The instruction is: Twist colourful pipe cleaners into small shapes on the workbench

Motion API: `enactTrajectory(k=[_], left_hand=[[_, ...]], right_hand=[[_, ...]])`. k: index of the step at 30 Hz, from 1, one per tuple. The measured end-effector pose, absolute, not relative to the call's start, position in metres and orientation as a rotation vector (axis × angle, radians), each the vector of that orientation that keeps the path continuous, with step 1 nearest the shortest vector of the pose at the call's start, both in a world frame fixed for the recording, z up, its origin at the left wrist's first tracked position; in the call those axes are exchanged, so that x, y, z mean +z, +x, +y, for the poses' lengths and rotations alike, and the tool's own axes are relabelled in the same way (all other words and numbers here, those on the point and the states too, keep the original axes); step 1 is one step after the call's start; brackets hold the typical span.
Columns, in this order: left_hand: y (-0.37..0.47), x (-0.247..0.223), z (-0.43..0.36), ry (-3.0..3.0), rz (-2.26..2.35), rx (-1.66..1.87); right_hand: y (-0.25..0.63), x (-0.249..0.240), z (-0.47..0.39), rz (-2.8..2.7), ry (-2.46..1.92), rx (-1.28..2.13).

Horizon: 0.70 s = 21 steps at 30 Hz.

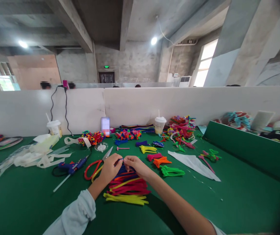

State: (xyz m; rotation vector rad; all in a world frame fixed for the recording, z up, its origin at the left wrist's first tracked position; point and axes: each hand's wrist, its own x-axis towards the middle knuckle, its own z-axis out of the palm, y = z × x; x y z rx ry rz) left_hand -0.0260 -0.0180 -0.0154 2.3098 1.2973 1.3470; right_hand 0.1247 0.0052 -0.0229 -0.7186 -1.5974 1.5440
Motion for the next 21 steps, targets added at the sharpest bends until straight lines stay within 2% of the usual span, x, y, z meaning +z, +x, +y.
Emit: enactTrajectory(k=[3,9,21], left_hand=[[-0.03,-0.019,-0.017,2.596,1.258,1.246],[-0.038,-0.018,-0.018,3.032,1.269,0.99],[-0.037,-0.011,-0.02,3.376,1.331,0.691]], right_hand=[[0.129,-0.025,0.008,-1.418,-0.707,1.839],[0.133,-0.022,0.007,-1.187,-0.664,2.087],[0.132,-0.021,0.007,-1.11,-0.777,2.12]])
